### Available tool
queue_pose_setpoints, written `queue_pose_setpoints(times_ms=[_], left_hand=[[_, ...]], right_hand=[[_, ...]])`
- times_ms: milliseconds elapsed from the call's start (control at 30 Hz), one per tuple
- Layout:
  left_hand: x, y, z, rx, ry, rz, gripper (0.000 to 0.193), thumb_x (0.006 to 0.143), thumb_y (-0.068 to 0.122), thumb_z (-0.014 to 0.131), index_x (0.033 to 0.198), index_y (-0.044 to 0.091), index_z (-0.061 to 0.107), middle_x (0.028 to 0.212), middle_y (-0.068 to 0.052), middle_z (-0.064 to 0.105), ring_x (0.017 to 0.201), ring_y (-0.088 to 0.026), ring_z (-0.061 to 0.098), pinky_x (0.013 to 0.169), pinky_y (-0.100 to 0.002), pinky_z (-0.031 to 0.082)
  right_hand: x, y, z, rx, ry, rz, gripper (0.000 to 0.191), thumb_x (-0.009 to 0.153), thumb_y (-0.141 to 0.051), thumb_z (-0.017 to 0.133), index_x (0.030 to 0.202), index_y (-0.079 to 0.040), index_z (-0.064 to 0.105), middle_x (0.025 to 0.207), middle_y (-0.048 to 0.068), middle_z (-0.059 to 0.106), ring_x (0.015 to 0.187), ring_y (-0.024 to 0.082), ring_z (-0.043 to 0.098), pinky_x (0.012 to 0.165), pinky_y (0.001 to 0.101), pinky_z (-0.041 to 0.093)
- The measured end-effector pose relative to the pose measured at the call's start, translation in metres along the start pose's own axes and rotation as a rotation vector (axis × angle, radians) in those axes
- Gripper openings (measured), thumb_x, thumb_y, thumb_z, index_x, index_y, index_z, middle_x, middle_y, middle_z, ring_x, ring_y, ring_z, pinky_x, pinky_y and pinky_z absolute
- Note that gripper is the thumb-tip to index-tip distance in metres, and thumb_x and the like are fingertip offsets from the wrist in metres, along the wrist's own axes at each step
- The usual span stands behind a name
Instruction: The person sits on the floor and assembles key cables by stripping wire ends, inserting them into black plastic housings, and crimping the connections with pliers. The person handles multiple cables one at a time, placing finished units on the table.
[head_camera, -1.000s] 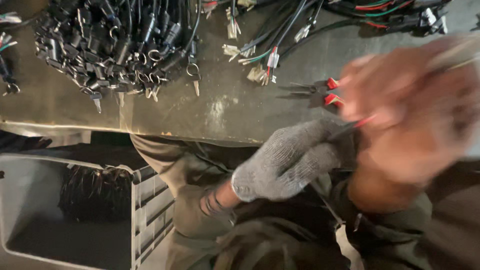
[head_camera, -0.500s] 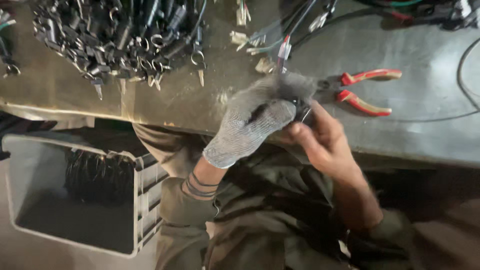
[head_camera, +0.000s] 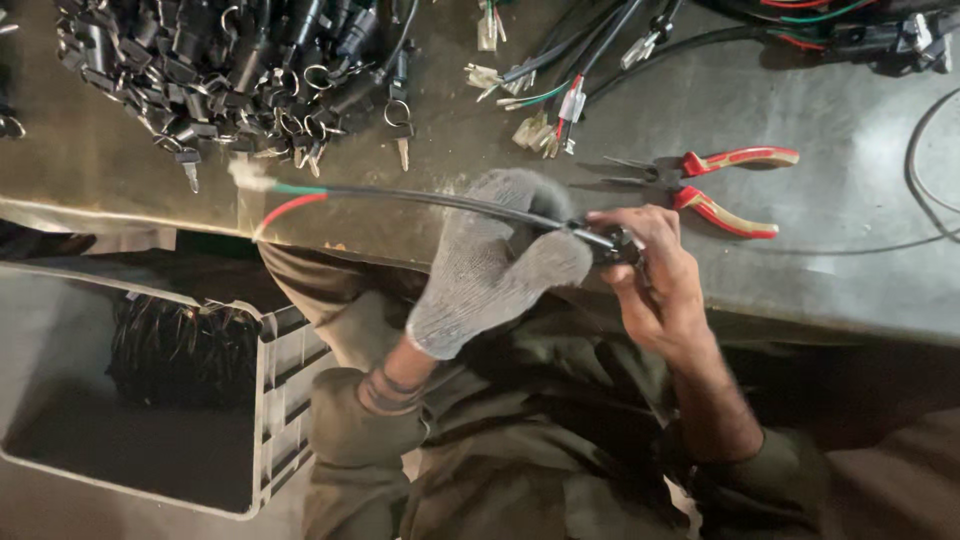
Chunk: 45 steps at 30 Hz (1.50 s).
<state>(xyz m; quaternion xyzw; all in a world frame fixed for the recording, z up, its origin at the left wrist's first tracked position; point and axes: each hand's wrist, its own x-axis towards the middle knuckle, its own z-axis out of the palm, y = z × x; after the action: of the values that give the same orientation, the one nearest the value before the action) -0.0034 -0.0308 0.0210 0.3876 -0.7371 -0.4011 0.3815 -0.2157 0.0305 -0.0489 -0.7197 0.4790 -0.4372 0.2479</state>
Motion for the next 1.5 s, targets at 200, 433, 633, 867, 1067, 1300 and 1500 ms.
queue_pose_setpoints(times_ms=[200,433,633,867,1067,1300,1500], left_hand=[[-0.002,0.01,-0.014,-0.607,-0.013,-0.298,0.027,0.09,0.015,0.079,0.109,0.004,0.063,0.101,-0.002,0.071,0.083,-0.011,0.069,0.074,-0.027,0.059],[-0.015,0.011,0.01,-0.108,0.059,-0.007,0.023,0.091,0.011,0.088,0.106,0.006,0.071,0.106,-0.006,0.075,0.095,-0.013,0.074,0.086,-0.027,0.061],[-0.027,0.018,0.027,-0.115,0.166,-0.1,0.033,0.088,0.013,0.09,0.114,0.006,0.07,0.107,-0.002,0.076,0.091,-0.009,0.074,0.084,-0.024,0.061],[-0.035,0.018,0.035,-0.168,0.217,-0.065,0.041,0.091,0.013,0.091,0.121,0.006,0.065,0.111,-0.003,0.075,0.1,-0.009,0.075,0.09,-0.023,0.06],[-0.023,0.009,0.01,0.135,-0.075,-0.041,0.04,0.082,0.023,0.093,0.113,0.008,0.073,0.114,-0.01,0.077,0.103,-0.018,0.075,0.089,-0.03,0.06],[-0.037,0.002,0.026,0.202,0.091,0.137,0.029,0.097,0.014,0.073,0.123,0.003,0.066,0.134,-0.025,0.065,0.128,-0.038,0.066,0.105,-0.041,0.056],[-0.049,-0.013,0.044,0.256,0.161,0.008,0.023,0.096,0.012,0.075,0.118,0.007,0.07,0.126,-0.015,0.071,0.117,-0.038,0.071,0.102,-0.041,0.055]], right_hand=[[-0.003,-0.001,0.005,0.338,0.049,0.344,0.037,0.097,-0.005,0.067,0.132,-0.004,0.053,0.115,0.008,0.066,0.098,0.021,0.066,0.093,0.0342,0.05],[0.008,-0.011,0.003,-0.124,0.114,-0.058,0.052,0.074,0.011,0.058,0.125,-0.001,0.058,0.117,0.014,0.067,0.111,0.032,0.064,0.105,0.0447,0.042],[0.004,-0.011,0.01,-0.225,0.235,-0.129,0.046,0.084,0.015,0.058,0.128,0.0,0.059,0.116,0.015,0.066,0.107,0.035,0.062,0.096,0.0426,0.05],[-0.003,-0.013,0.01,-0.263,0.269,-0.2,0.042,0.087,0.015,0.058,0.126,0.0,0.058,0.112,0.013,0.069,0.096,0.032,0.065,0.089,0.0442,0.046],[-0.003,-0.018,0.005,-0.096,0.078,-0.107,0.046,0.08,-0.002,0.068,0.124,0.001,0.058,0.095,0.013,0.061,0.082,0.033,0.058,0.086,0.047,0.044],[-0.007,-0.032,0.006,0.442,0.004,0.418,0.032,0.103,-0.022,0.055,0.126,0.0,0.057,0.074,-0.004,0.054,0.062,0.007,0.049,0.059,0.0231,0.041],[-0.008,-0.016,0.017,0.57,-0.11,0.734,0.027,0.1,-0.025,0.059,0.096,0.002,0.062,0.067,-0.006,0.045,0.059,0.005,0.038,0.05,0.026,0.027]])
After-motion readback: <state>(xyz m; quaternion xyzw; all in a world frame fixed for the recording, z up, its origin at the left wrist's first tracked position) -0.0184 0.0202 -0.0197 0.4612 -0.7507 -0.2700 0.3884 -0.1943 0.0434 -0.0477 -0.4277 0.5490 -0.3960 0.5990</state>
